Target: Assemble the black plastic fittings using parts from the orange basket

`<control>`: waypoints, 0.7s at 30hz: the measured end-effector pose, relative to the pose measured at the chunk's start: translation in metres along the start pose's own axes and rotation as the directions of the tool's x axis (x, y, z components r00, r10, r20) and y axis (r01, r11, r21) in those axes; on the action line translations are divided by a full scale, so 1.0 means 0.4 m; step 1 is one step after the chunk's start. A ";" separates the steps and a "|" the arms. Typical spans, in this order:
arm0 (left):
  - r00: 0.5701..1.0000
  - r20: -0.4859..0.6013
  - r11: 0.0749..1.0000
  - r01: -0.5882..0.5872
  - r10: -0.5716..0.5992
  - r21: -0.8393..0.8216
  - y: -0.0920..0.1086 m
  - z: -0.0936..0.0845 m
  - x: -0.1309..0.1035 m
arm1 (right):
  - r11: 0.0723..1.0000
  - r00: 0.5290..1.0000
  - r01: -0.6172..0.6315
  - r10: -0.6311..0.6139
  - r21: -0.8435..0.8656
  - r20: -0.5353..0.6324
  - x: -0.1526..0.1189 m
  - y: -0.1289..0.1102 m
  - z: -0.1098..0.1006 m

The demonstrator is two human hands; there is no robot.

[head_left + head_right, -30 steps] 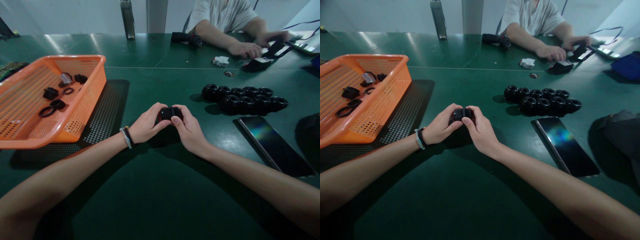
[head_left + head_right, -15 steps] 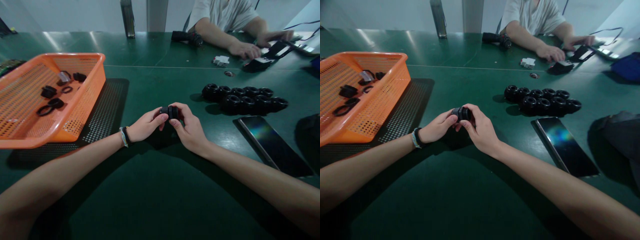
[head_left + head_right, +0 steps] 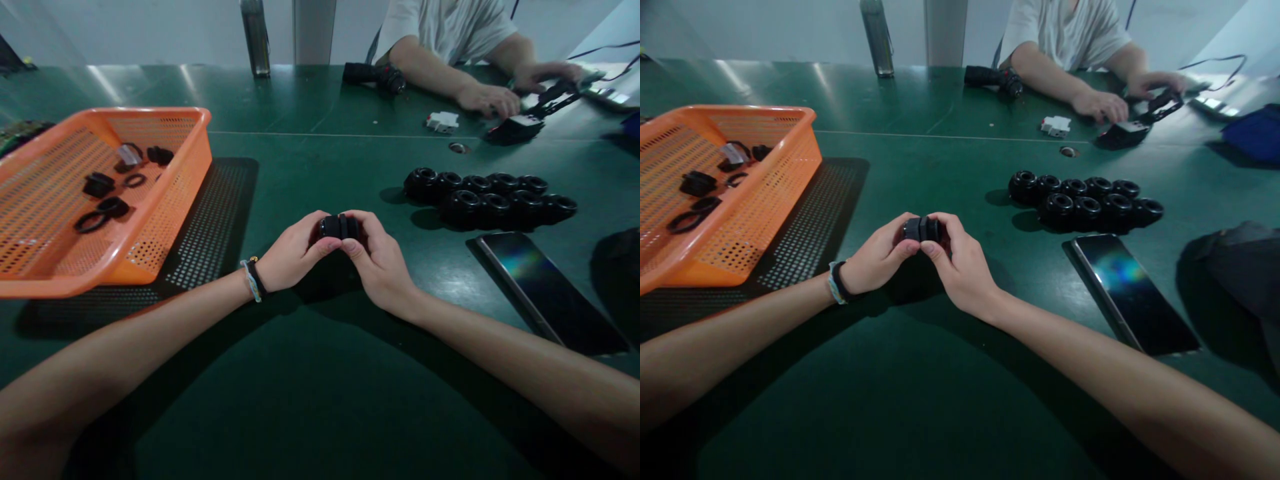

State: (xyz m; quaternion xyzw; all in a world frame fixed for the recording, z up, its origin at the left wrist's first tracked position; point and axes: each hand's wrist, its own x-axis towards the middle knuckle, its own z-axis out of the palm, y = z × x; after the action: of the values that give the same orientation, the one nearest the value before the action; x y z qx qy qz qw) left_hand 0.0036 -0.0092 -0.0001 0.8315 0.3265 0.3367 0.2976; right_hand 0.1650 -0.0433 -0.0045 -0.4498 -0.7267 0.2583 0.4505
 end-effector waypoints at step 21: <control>0.997 0.069 0.997 -0.028 0.023 0.076 -0.015 -0.011 0.011 | 0.997 0.998 -0.069 0.069 0.025 0.009 0.005 0.010 0.003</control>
State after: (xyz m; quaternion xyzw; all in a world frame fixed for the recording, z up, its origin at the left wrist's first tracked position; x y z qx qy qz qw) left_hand 0.0006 -0.0008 -0.0001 0.8575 0.3182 0.2992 0.2719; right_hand 0.1651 -0.0396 -0.0072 -0.4677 -0.7093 0.2847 0.4440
